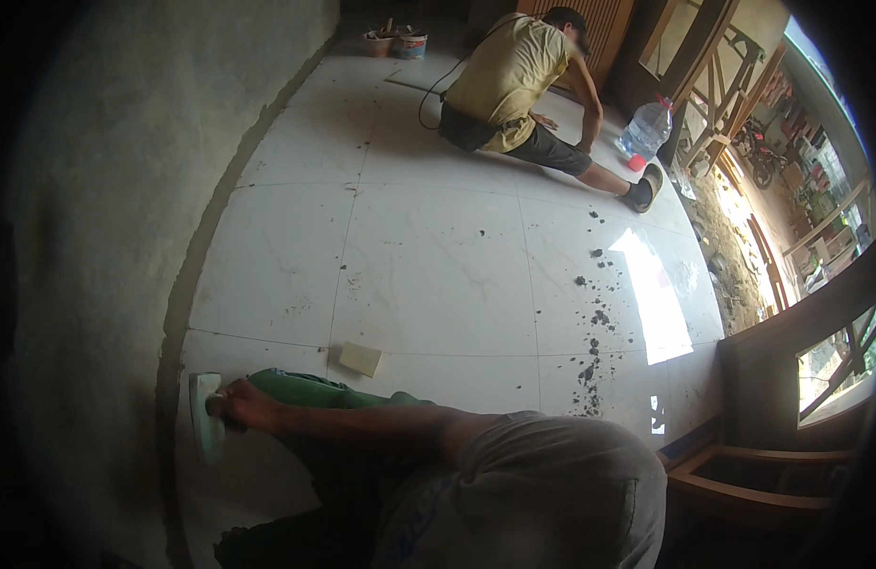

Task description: The person applies grout to the seam between the floor tiles and the wall using a handheld float, then uses a small trowel and a cloth to refine the grout line.

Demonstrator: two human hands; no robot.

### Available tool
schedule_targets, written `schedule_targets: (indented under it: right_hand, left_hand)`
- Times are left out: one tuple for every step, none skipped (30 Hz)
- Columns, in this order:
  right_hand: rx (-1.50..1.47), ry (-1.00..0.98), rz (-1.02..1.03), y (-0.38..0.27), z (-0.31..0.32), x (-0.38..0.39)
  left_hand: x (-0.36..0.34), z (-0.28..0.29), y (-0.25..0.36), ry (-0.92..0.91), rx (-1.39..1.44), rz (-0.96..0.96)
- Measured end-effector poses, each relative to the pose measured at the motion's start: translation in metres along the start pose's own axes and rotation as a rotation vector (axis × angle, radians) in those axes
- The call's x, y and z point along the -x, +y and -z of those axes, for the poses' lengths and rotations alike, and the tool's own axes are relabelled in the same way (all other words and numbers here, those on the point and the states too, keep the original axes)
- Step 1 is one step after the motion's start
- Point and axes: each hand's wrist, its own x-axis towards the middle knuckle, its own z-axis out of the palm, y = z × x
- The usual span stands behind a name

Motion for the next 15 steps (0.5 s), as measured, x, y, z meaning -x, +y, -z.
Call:
schedule_targets:
  right_hand:
    - [0.009,-0.011,-0.003,-0.001,0.001,0.000]
    - [0.018,-0.022,-0.006,-0.002,0.001,0.000]
    - [0.016,-0.023,-0.008,-0.004,0.001,0.001]
    - [0.026,-0.030,-0.003,-0.006,0.002,0.001]
    - [0.036,-0.038,0.002,-0.008,0.003,0.002]
    - [0.036,-0.037,0.001,-0.009,0.003,0.003]
    - [0.037,-0.036,0.015,-0.011,0.004,0.004]
    - [0.039,-0.035,0.030,-0.012,0.004,0.005]
    - [0.039,-0.032,0.028,-0.010,0.005,0.005]
    - [0.030,-0.021,0.044,-0.009,0.006,0.005]
    - [0.022,-0.009,0.060,-0.008,0.007,0.005]
    - [0.020,-0.012,0.060,-0.011,0.005,0.005]
    - [0.028,0.017,0.043,-0.014,0.004,0.006]
    - [0.036,0.046,0.025,-0.017,0.002,0.006]
    - [0.036,0.047,0.025,-0.015,0.004,0.005]
  left_hand:
    - [0.000,0.000,0.000,0.002,-0.002,0.000]
    - [0.000,0.000,0.001,-0.001,0.000,0.002]
    - [-0.001,0.001,0.000,0.003,0.002,0.004]
    - [0.000,0.003,0.001,0.008,0.003,0.002]
    - [-0.001,0.005,0.001,-0.002,0.002,-0.001]
    - [0.000,0.006,0.001,0.002,0.001,0.000]
    - [0.000,0.007,0.001,0.000,0.000,0.001]
    - [0.000,0.008,0.001,0.004,0.001,-0.001]
    - [0.001,0.009,0.001,0.005,0.002,0.001]
    - [0.000,0.008,-0.001,0.006,0.002,0.004]
    - [0.000,0.008,-0.002,0.003,0.003,0.004]
    - [0.000,0.009,0.000,0.006,0.004,0.001]
    - [0.001,0.009,0.000,0.012,0.005,-0.002]
    - [0.001,0.010,0.001,0.019,0.004,-0.003]
    - [0.001,0.010,0.001,0.021,0.002,-0.005]
